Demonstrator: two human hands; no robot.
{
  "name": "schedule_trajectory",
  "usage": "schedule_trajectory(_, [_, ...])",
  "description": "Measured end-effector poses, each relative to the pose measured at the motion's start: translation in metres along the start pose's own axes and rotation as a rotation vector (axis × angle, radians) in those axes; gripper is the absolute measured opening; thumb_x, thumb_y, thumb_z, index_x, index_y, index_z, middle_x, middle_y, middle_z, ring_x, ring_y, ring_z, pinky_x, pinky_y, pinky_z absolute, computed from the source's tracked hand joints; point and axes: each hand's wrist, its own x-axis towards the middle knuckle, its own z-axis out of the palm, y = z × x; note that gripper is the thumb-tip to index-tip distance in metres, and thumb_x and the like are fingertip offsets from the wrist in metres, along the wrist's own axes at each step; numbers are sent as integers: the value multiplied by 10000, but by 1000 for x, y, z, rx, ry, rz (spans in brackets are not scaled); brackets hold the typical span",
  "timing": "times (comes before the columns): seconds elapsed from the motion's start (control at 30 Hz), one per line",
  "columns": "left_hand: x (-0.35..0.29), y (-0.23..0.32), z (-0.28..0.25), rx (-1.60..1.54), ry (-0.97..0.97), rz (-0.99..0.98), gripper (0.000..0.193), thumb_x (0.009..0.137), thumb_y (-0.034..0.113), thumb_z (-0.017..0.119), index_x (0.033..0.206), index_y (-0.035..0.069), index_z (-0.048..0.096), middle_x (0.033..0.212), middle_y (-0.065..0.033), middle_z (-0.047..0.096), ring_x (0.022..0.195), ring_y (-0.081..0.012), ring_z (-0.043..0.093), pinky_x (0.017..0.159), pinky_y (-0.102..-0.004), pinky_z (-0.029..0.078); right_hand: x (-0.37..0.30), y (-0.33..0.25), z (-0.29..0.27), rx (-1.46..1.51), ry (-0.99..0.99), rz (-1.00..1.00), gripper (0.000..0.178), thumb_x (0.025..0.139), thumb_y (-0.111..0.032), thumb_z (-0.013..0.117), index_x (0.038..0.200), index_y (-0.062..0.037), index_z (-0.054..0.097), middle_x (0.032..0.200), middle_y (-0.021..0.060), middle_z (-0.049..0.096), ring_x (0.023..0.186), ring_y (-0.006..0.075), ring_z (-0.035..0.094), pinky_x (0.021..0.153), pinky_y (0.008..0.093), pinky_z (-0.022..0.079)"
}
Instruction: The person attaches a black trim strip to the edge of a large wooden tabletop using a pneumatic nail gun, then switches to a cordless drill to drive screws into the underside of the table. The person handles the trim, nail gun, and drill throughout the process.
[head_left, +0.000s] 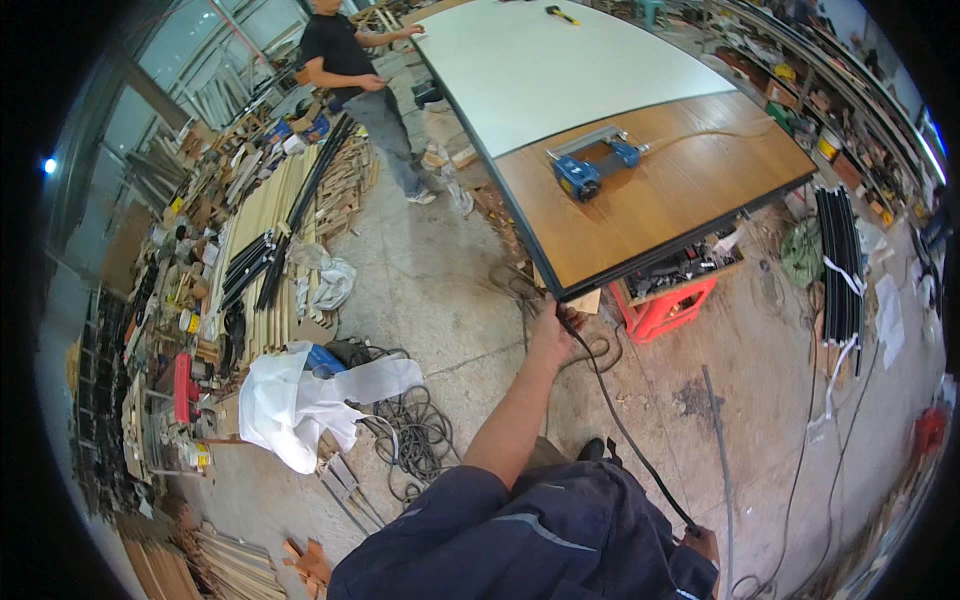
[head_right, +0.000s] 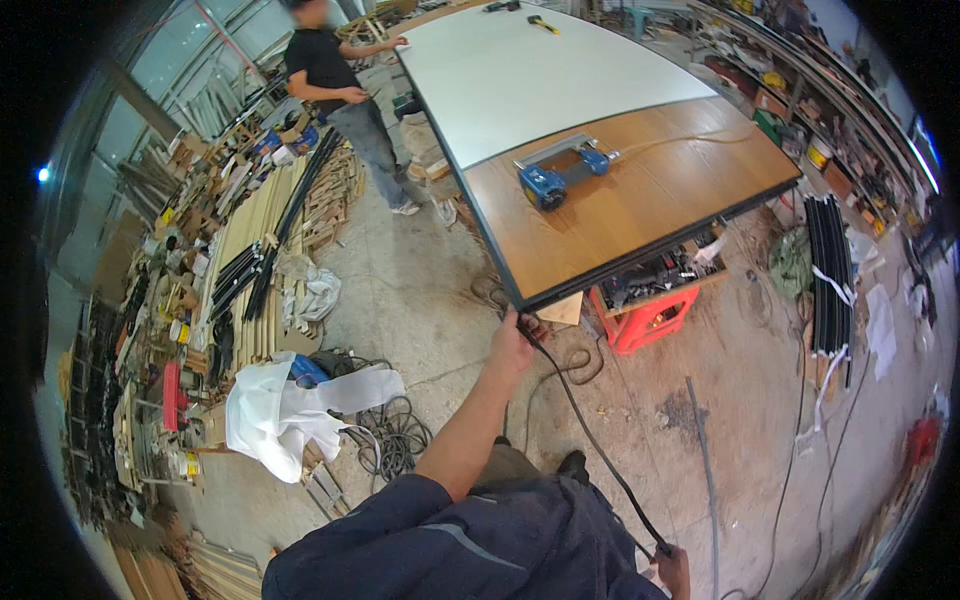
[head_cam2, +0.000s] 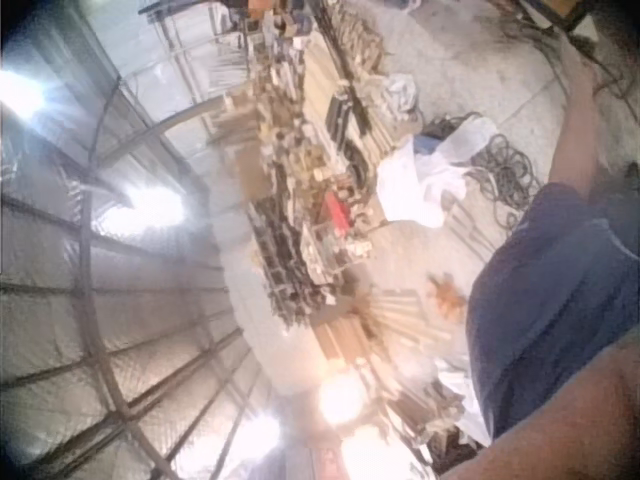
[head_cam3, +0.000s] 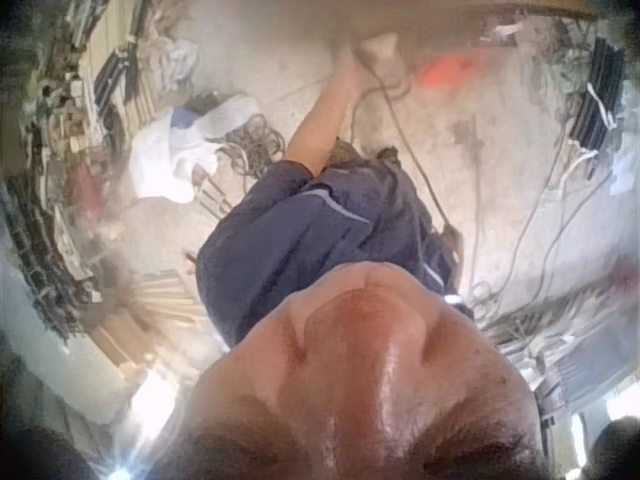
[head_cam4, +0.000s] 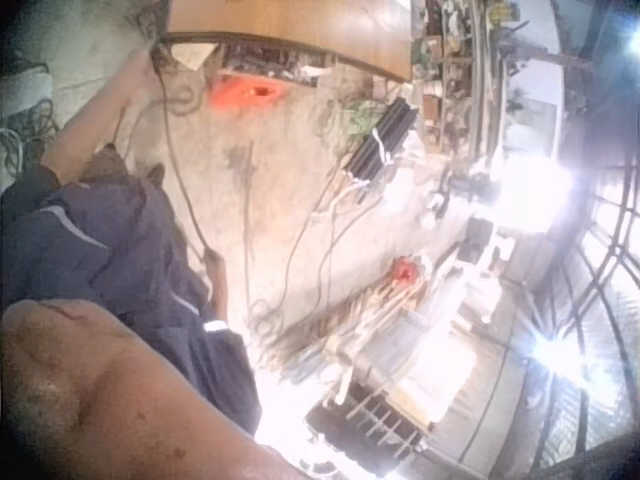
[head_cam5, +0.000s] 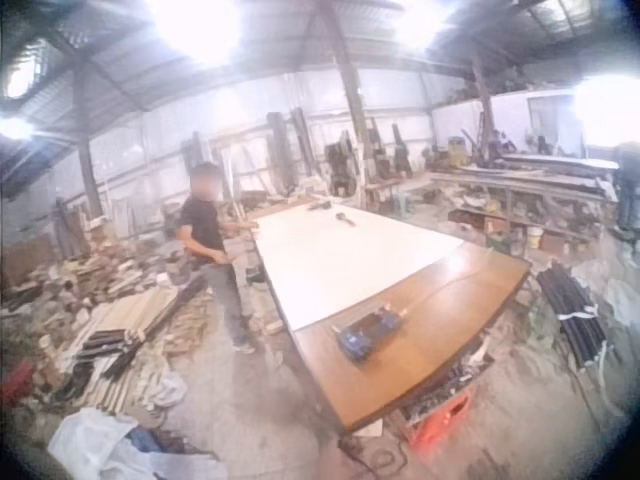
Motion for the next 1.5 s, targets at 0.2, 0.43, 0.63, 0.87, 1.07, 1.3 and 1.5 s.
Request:
schedule_trajectory(0.2, [22,-2,0,-136,-66,-109,501,1030,507,449,707,125,448,595,-47,471,611,-242,486,677,-430,471,-14,-19,13,-46,68,-44,166,802,-118,578,713,-9,665,659,98,643,694,166,647,650,366,506])
schedule_trajectory(0.43, [18,11,-10,24,-132,-148,554,1021,565,411,677,132,429,692,-59,528,756,-269,545,879,-453,462,-33,-43,41,-87,193,14,171,813,-174,599,789,-27,683,736,157,678,726,262,657,676,377,491])
schedule_trajectory(0.63, [9,16,-10,133,-156,-124,531,1010,538,438,709,102,458,748,-85,557,827,-276,573,880,-448,481,-52,-74,75,10,248,66,152,795,-125,580,820,-8,672,751,117,690,752,239,658,710,349,499])
schedule_trajectory(0.87, [11,30,-19,258,-140,-139,541,1007,524,490,822,19,550,893,-148,618,931,-299,604,902,-424,510,-56,-100,106,115,363,84,168,797,-119,602,881,7,674,778,130,701,779,247,667,752,349,503])
schedule_trajectory(1.07, [-6,44,3,258,-149,-323,611,1026,586,363,912,19,559,954,-132,603,956,-297,579,937,-470,476,-42,-115,100,55,384,72,261,800,-154,614,1008,-34,717,819,174,707,805,321,683,753,399,520])
schedule_trajectory(1.3, [6,46,-7,273,-174,-391,611,1049,514,305,1095,-40,558,1084,-155,624,1067,-319,599,997,-470,472,-16,-134,91,-120,389,41,199,789,-154,608,900,-28,713,824,219,682,814,359,672,738,431,504])
schedule_trajectory(1.5, [19,21,-24,332,-228,-254,764,983,687,324,1133,5,635,1071,-142,698,1002,-264,672,905,-434,524,7,-85,110,90,429,-83,170,720,-83,584,799,67,598,628,144,525,619,217,509,604,388,421])
